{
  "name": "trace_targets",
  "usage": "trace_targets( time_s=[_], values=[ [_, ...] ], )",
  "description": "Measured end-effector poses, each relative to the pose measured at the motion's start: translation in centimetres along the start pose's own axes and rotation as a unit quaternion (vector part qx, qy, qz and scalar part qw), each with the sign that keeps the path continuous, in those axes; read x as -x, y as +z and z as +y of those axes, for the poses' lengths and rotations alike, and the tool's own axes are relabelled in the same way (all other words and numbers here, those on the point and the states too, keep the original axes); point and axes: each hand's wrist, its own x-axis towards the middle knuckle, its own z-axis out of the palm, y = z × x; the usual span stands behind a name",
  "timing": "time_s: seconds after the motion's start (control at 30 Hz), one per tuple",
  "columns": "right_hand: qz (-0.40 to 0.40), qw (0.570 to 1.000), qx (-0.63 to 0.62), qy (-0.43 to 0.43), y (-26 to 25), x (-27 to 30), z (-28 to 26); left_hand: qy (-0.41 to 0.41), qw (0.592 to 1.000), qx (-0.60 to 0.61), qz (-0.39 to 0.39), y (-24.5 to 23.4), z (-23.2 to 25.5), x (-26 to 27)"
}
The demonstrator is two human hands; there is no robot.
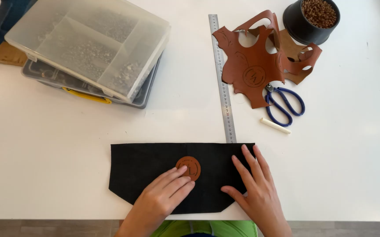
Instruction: Marking a piece of black material using a leather template, ruler, and chalk for layout
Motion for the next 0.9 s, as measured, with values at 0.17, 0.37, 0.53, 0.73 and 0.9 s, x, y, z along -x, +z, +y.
trace_targets(
  time_s=[0.17, 0.37, 0.53, 0.73, 0.9],
  values=[
    [0.030, 0.997, -0.015, -0.063, 0.2, -2.1, -2.2, -0.096, 0.989, -0.112, 0.030, -1.2, -0.3, 0.5],
    [0.020, 0.990, -0.083, -0.109, 2.4, -4.1, -4.2, -0.224, 0.942, -0.250, -0.006, -2.1, -1.7, 3.2],
    [0.019, 0.990, -0.099, -0.100, 3.2, -4.4, -5.1, -0.220, 0.936, -0.271, -0.045, -1.7, -2.1, 3.5],
    [0.016, 0.988, -0.120, -0.092, 3.1, -4.8, -5.1, -0.229, 0.934, -0.269, -0.049, -1.5, -2.2, 3.2],
    [0.011, 0.987, -0.119, -0.107, 3.2, -4.8, -4.8, -0.174, 0.962, -0.208, -0.040, -1.3, -0.5, 2.0]
  ],
)
